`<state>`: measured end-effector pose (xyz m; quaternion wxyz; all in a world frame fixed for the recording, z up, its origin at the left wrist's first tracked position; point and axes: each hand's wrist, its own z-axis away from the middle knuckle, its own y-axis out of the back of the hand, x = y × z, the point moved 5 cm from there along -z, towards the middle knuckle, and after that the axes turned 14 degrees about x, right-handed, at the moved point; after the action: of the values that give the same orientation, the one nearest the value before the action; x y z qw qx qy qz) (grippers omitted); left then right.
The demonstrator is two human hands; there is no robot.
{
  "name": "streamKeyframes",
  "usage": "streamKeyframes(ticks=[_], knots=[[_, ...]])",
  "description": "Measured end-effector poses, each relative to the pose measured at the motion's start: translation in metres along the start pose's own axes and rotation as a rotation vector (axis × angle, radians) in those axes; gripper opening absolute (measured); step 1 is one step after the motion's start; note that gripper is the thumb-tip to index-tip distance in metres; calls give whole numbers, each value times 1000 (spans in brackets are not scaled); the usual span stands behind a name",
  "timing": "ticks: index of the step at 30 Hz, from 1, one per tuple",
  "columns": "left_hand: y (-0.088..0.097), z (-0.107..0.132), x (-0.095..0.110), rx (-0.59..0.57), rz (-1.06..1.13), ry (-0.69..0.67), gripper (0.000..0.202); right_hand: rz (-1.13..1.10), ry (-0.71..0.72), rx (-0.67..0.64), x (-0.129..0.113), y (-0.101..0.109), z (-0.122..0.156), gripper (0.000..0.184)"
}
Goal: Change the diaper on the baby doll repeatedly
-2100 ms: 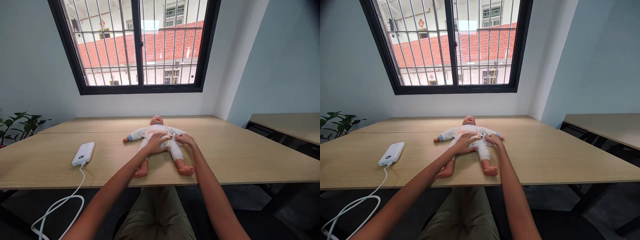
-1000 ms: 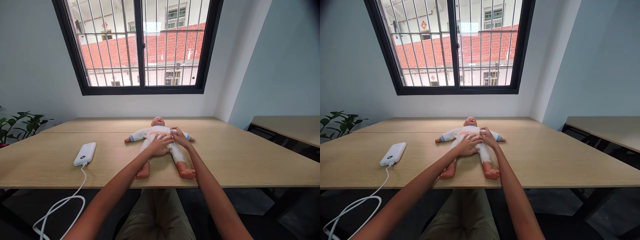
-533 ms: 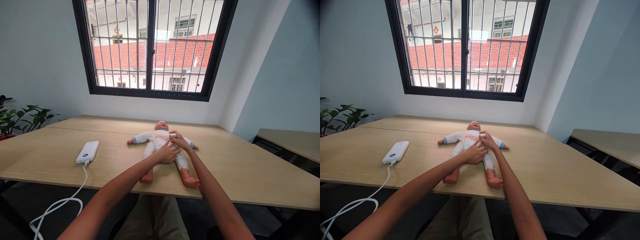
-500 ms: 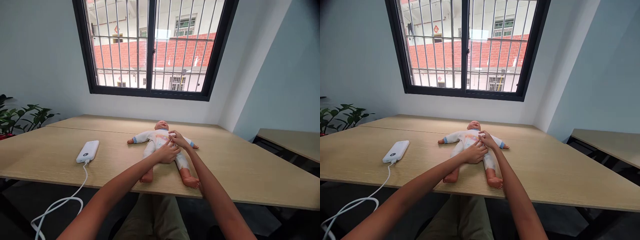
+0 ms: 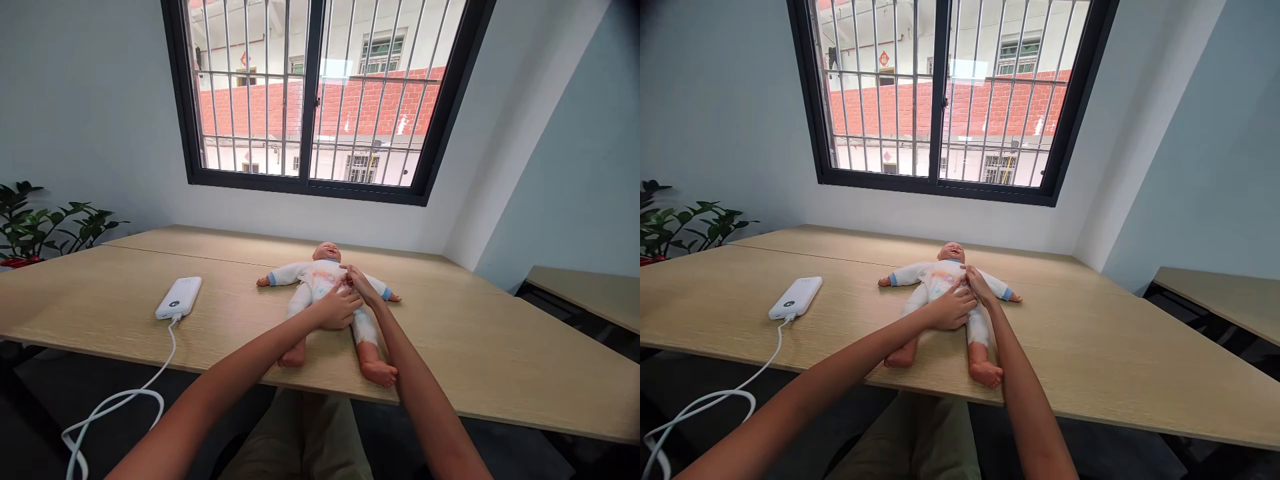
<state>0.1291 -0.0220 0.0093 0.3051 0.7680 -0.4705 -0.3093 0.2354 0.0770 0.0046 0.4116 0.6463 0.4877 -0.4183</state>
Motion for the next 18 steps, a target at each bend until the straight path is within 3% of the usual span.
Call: streamKeyframes(ticks=[2, 4, 7, 9, 12, 14, 16, 18], knots=[[6, -4, -8, 74, 137, 110, 19, -66, -30, 37, 0, 7, 5, 41], [15, -6, -24, 238, 258, 285, 14, -75, -20, 70, -4, 12, 8, 41], [27, 0, -53, 452, 248, 557, 14, -76, 13, 123, -12, 17, 10, 43], [28, 5, -64, 417, 177, 616, 17, -72, 45, 174, -16, 19, 9, 42], [23, 11, -71, 209, 103, 560, 20, -78, 88, 281, -20, 24, 9, 42], [21, 14, -75, 140, 103, 538, 22, -93, 92, 334, -19, 26, 10, 43], [23, 18, -83, 179, 184, 552, 24, -100, 97, 356, -18, 26, 11, 42], [29, 26, -99, 313, 300, 625, 28, -105, 114, 362, -18, 26, 13, 40]])
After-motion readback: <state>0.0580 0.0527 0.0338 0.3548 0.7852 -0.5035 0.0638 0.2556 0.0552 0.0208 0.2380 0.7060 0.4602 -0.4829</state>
